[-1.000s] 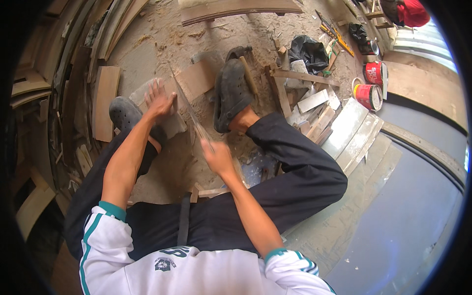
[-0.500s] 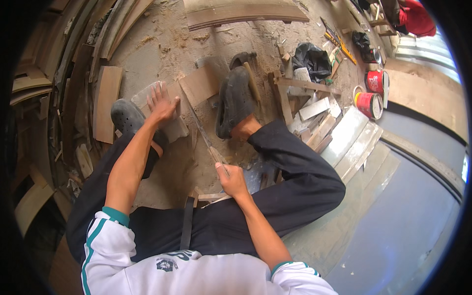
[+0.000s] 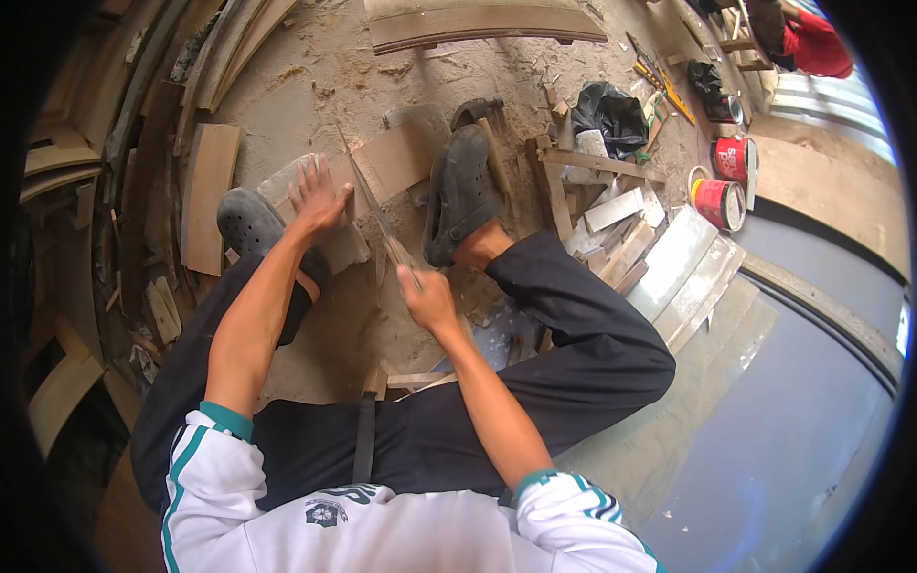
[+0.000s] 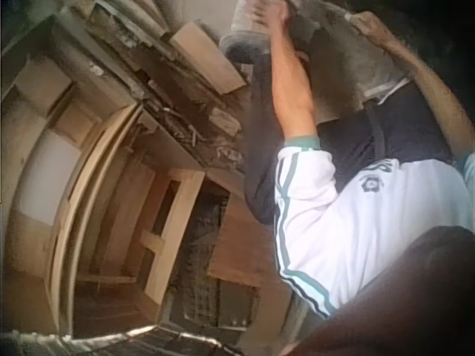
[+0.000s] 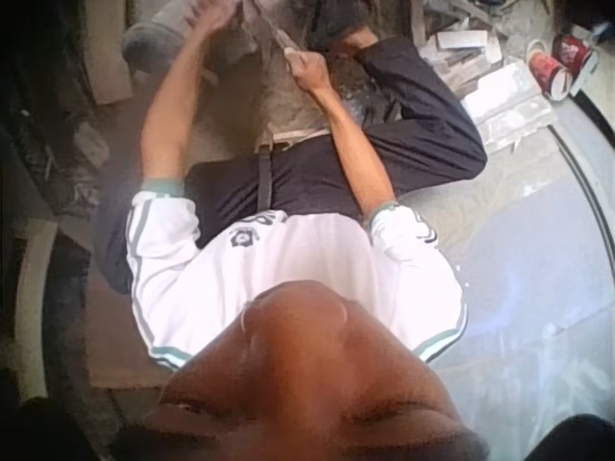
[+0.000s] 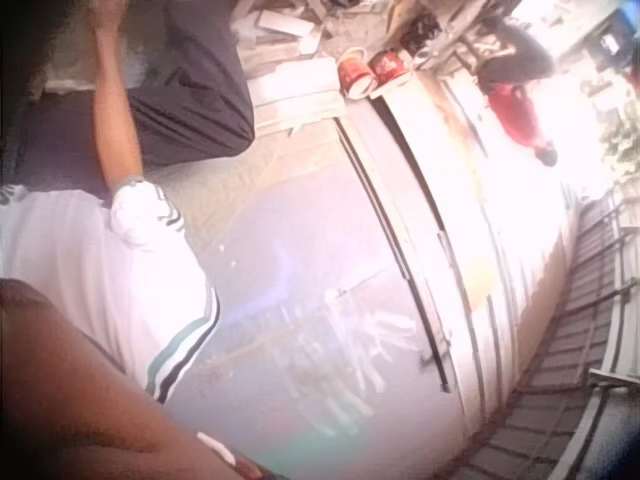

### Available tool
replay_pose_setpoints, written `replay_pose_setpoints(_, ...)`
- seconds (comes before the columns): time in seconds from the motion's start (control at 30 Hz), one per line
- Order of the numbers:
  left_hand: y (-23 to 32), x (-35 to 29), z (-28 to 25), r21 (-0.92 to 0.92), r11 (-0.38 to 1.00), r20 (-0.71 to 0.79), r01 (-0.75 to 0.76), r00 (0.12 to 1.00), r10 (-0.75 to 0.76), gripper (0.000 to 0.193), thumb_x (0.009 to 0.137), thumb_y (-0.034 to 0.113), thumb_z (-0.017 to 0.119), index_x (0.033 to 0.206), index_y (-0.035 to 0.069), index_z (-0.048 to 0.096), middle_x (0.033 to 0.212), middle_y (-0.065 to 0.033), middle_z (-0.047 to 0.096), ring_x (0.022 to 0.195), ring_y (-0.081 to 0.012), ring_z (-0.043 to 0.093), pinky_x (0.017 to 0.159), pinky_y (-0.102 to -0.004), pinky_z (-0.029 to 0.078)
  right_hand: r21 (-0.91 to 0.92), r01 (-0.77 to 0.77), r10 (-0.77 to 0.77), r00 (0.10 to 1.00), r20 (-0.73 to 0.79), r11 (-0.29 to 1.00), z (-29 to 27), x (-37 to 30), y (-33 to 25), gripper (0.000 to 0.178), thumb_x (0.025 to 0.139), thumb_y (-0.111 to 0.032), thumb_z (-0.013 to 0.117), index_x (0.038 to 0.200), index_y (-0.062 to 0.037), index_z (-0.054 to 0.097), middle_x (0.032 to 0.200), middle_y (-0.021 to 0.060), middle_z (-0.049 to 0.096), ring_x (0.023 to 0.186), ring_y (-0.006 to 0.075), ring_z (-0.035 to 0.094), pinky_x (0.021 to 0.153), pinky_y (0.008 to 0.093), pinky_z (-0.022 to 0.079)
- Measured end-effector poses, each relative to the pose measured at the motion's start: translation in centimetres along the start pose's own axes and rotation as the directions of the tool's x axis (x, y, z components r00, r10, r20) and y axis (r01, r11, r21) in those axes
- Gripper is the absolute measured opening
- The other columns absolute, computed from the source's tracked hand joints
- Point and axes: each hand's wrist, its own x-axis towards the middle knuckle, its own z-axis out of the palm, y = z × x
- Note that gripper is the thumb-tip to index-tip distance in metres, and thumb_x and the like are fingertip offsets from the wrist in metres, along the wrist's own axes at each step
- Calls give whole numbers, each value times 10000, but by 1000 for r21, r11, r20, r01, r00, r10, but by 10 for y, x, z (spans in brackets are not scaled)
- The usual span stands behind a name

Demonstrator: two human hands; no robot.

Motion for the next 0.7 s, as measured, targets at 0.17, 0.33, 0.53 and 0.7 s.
replay_pose_setpoints(0.17, -12, -4, 2, 1, 1000, -25, 10, 1000, -10, 900, 927, 598, 390, 1552, 107, -34, 1615, -139, -127, 1469, -354, -185, 1141, -557, -104, 103, -55, 51, 998, 41, 993, -13, -22, -17, 518, 972, -379, 494, 655, 24, 573, 540, 157, 504, 500, 258, 478, 560, 400, 410)
replay_pose_setpoints(0.33, -11, -4, -1, 39, 999, 8, 32, 999, -33, 902, 925, 609, 385, 1553, 107, -26, 1616, -141, -116, 1468, -355, -186, 1143, -558, -97, 47, -21, 17, 996, 83, 999, -21, -37, -6, 526, 969, -383, 503, 651, 30, 571, 547, 171, 514, 514, 273, 526, 560, 408, 411)
replay_pose_setpoints(0.53, -5, 4, 6, 14, 1000, -14, 0, 1000, 0, 903, 924, 611, 385, 1554, 113, -29, 1615, -151, -113, 1469, -354, -186, 1140, -562, -97, 123, -43, 42, 999, 12, 991, -4, -15, -7, 478, 954, -350, 552, 676, 36, 599, 569, 210, 517, 516, 304, 520, 558, 416, 411)
replay_pose_setpoints(0.7, -14, -2, -1, 4, 1000, -47, 13, 999, -13, 903, 926, 612, 383, 1553, 116, -37, 1612, -157, -123, 1470, -355, -181, 1139, -561, -102, 36, -12, 11, 999, 33, 999, -21, -56, -4, 499, 957, -359, 543, 650, 33, 575, 563, 201, 513, 509, 306, 497, 564, 412, 414)
